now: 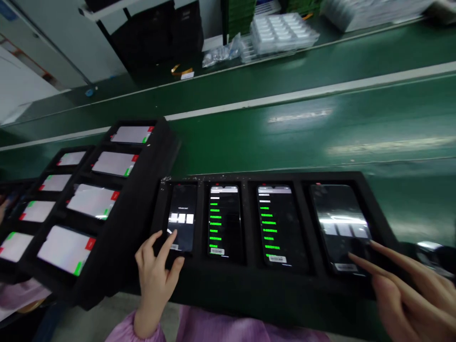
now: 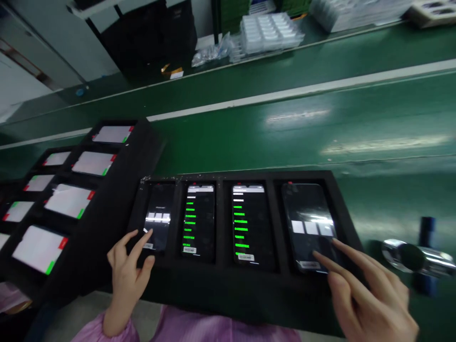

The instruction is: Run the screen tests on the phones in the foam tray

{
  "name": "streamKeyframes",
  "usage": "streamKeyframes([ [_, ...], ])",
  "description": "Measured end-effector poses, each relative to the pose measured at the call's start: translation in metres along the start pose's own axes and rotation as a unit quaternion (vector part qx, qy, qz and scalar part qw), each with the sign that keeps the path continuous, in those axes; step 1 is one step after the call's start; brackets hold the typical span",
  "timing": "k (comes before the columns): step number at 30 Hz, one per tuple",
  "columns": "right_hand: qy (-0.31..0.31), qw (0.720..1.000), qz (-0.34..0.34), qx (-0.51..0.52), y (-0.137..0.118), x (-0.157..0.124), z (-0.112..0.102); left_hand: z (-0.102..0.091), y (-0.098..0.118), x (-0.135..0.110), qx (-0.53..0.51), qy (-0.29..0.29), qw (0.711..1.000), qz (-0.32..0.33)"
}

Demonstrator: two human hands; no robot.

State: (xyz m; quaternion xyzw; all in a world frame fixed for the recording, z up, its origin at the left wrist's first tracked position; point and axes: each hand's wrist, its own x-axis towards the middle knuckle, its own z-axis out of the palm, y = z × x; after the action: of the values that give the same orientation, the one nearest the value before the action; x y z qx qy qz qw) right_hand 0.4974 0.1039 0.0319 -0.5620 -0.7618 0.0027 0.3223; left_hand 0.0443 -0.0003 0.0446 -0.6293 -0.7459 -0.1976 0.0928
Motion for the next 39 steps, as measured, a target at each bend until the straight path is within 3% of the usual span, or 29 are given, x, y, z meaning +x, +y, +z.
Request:
streamKeyframes([
  [11, 0.004, 1.0, -0.026, -0.011, -0.011, 0.004, -0.006, 0.013, -0.009, -0.006, -0.027, 0.034, 0.999, 0.005],
  [22, 0.005, 0.999, -0.033, -0.022, -0.012, 0.005, -0.008, 0.016, -0.01, -0.005, -0.027, 0.028, 0.999, 0.0],
  [28, 0.0, 0.999, -0.042, -0.035, -0.007, 0.02, -0.012, 0.017, -0.01, -0.005, -0.002, 0.043, 0.999, 0.018],
  [32, 0.002, 0.994, -0.033, -0.102, -0.012, 0.034, -0.011, 0.017, -0.01, -0.004, -0.006, 0.036, 0.999, 0.01],
  [39, -0.08, 0.978, -0.193, -0.013, -0.067, 0.047, 0.001, 0.018, -0.008, -0.004, -0.005, 0.05, 0.998, 0.026],
])
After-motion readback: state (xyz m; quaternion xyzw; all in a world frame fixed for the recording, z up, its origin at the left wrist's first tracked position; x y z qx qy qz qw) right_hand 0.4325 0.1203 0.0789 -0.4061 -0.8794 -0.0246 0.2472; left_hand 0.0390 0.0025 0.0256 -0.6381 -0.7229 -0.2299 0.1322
